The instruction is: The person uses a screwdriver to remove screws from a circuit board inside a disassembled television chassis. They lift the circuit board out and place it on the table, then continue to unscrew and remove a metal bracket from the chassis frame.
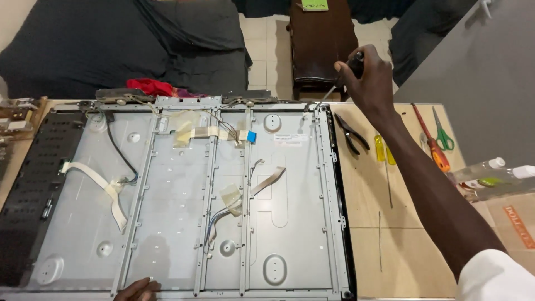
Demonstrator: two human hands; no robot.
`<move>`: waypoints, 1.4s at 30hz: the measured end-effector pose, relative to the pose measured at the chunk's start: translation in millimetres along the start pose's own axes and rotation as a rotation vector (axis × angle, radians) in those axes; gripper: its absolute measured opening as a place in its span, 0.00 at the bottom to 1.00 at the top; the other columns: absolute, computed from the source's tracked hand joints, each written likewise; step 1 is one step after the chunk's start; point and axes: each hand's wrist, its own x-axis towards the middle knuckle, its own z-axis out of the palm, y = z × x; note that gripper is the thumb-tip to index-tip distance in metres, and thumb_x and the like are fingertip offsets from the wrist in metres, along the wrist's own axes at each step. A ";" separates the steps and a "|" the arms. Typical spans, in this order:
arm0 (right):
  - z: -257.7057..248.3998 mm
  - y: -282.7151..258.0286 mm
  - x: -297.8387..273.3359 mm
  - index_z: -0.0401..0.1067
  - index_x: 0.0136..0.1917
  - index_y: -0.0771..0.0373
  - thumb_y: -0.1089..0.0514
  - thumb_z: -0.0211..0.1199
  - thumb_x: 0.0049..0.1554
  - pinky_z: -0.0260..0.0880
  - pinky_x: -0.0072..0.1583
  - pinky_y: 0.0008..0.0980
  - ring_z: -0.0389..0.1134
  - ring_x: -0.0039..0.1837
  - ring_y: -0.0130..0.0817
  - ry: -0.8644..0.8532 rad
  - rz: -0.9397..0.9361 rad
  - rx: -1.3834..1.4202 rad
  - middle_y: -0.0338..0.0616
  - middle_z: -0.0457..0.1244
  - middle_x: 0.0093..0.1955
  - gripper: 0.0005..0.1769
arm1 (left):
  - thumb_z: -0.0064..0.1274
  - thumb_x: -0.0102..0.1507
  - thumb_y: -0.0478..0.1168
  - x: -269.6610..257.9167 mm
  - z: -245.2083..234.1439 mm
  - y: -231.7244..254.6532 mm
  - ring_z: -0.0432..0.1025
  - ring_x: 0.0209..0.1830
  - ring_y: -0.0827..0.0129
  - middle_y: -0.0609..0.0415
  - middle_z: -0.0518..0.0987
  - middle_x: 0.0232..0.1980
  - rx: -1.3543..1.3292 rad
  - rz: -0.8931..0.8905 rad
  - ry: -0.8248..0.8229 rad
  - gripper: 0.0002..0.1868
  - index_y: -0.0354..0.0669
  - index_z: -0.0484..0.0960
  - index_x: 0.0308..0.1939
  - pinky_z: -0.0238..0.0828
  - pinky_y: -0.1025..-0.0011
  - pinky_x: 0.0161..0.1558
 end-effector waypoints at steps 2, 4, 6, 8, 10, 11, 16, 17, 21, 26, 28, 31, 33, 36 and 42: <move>-0.2 -1.9 -0.4 0.67 0.51 0.66 0.50 0.70 0.70 0.59 0.37 0.37 0.65 0.37 0.37 -0.008 0.010 0.000 0.48 0.65 0.38 0.19 | 0.52 0.62 0.29 -19.8 24.0 52.4 0.71 0.64 0.49 0.33 0.80 0.66 0.206 -0.119 -0.013 0.30 0.29 0.76 0.70 0.59 0.63 0.70; -0.1 -1.6 0.9 0.67 0.51 0.66 0.53 0.71 0.69 0.60 0.37 0.37 0.66 0.38 0.38 -0.017 0.016 0.001 0.50 0.66 0.39 0.17 | 0.55 0.63 0.40 -29.2 40.9 80.2 0.69 0.75 0.62 0.49 0.81 0.71 0.409 -0.235 -0.022 0.30 0.38 0.80 0.70 0.54 0.67 0.80; -0.2 -0.8 -1.7 0.67 0.52 0.66 0.35 0.58 0.71 0.56 0.36 0.36 0.63 0.38 0.35 -0.025 0.006 0.033 0.47 0.63 0.39 0.29 | 0.57 0.63 0.37 -33.3 46.1 84.7 0.68 0.75 0.61 0.46 0.81 0.71 0.396 -0.250 0.001 0.30 0.37 0.79 0.70 0.53 0.67 0.80; 0.4 -0.3 -2.8 0.67 0.52 0.67 0.37 0.61 0.71 0.57 0.36 0.36 0.64 0.38 0.35 -0.030 0.013 0.021 0.48 0.64 0.39 0.28 | 0.57 0.62 0.35 -26.9 35.5 72.4 0.68 0.75 0.59 0.43 0.81 0.70 0.334 -0.259 -0.016 0.31 0.36 0.77 0.72 0.53 0.67 0.80; 1.2 -0.9 -1.3 0.67 0.53 0.68 0.40 0.63 0.72 0.57 0.35 0.36 0.64 0.38 0.35 -0.028 0.016 0.008 0.48 0.64 0.38 0.26 | 0.57 0.62 0.33 -21.9 31.5 72.4 0.69 0.75 0.58 0.40 0.81 0.70 0.272 -0.260 -0.033 0.33 0.34 0.75 0.73 0.53 0.66 0.79; 0.7 -1.5 -0.9 0.67 0.52 0.68 0.41 0.64 0.71 0.59 0.36 0.36 0.66 0.38 0.37 -0.027 0.023 0.001 0.49 0.65 0.39 0.26 | 0.57 0.62 0.35 -21.1 33.3 76.7 0.69 0.75 0.59 0.41 0.81 0.70 0.305 -0.296 -0.049 0.34 0.35 0.74 0.73 0.53 0.66 0.79; 0.6 -3.3 2.0 0.67 0.51 0.67 0.38 0.62 0.71 0.56 0.36 0.37 0.65 0.37 0.35 -0.015 0.006 0.004 0.46 0.64 0.38 0.27 | 0.59 0.61 0.36 -6.7 30.1 53.3 0.70 0.72 0.61 0.43 0.81 0.69 0.328 -0.261 0.022 0.31 0.32 0.79 0.69 0.50 0.74 0.79; 0.5 -5.6 1.6 0.67 0.53 0.67 0.40 0.63 0.71 0.61 0.37 0.36 0.68 0.40 0.38 -0.037 0.040 0.008 0.50 0.66 0.40 0.25 | 0.59 0.61 0.32 1.5 21.0 37.2 0.71 0.71 0.57 0.38 0.83 0.67 0.287 -0.219 -0.003 0.30 0.32 0.79 0.69 0.54 0.69 0.78; -0.4 -3.3 1.2 0.68 0.52 0.67 0.34 0.59 0.70 0.56 0.34 0.36 0.66 0.37 0.37 -0.038 0.026 -0.012 0.48 0.64 0.38 0.31 | 0.53 0.64 0.29 -13.5 32.2 48.9 0.69 0.74 0.52 0.33 0.79 0.69 0.187 -0.239 0.001 0.30 0.32 0.74 0.72 0.57 0.60 0.77; -3.1 -8.9 4.2 0.67 0.51 0.67 0.37 0.60 0.71 0.59 0.36 0.35 0.67 0.40 0.36 -0.045 0.029 0.007 0.49 0.65 0.41 0.27 | 0.55 0.63 0.31 8.2 14.4 28.7 0.69 0.74 0.53 0.35 0.80 0.70 0.219 -0.249 -0.053 0.32 0.34 0.75 0.73 0.56 0.60 0.78; -4.1 -9.3 3.4 0.68 0.53 0.67 0.43 0.64 0.71 0.63 0.37 0.34 0.71 0.42 0.39 -0.056 0.048 0.010 0.53 0.67 0.43 0.23 | 0.56 0.63 0.30 3.2 17.4 33.7 0.70 0.74 0.53 0.35 0.81 0.69 0.232 -0.255 -0.071 0.32 0.34 0.75 0.73 0.56 0.62 0.79; -5.9 -10.4 5.0 0.69 0.53 0.67 0.39 0.62 0.71 0.58 0.36 0.36 0.68 0.40 0.36 -0.076 0.094 0.002 0.50 0.67 0.40 0.26 | 0.54 0.63 0.29 -2.0 22.8 35.5 0.73 0.70 0.48 0.36 0.79 0.71 0.194 -0.279 -0.039 0.32 0.34 0.73 0.74 0.59 0.58 0.77; -5.9 -8.5 4.8 0.68 0.52 0.66 0.36 0.62 0.71 0.59 0.34 0.34 0.68 0.37 0.36 -0.066 0.073 0.010 0.49 0.66 0.37 0.28 | 0.54 0.62 0.27 -0.5 19.7 22.7 0.70 0.72 0.51 0.29 0.79 0.69 0.128 -0.196 -0.014 0.30 0.29 0.76 0.71 0.57 0.63 0.75; -3.6 -2.7 4.9 0.68 0.50 0.65 0.29 0.57 0.69 0.57 0.34 0.36 0.67 0.36 0.34 -0.063 0.061 -0.007 0.46 0.65 0.35 0.34 | 0.46 0.66 0.23 12.3 12.1 14.2 0.67 0.70 0.40 0.25 0.72 0.72 -0.072 -0.299 0.002 0.29 0.25 0.70 0.73 0.56 0.59 0.70; -6.1 -7.0 7.0 0.67 0.50 0.66 0.36 0.62 0.70 0.57 0.34 0.34 0.66 0.37 0.32 -0.062 0.056 0.014 0.45 0.65 0.36 0.29 | 0.57 0.61 0.33 7.1 8.5 28.7 0.67 0.77 0.56 0.40 0.79 0.73 0.217 -0.298 -0.117 0.34 0.40 0.74 0.74 0.53 0.61 0.81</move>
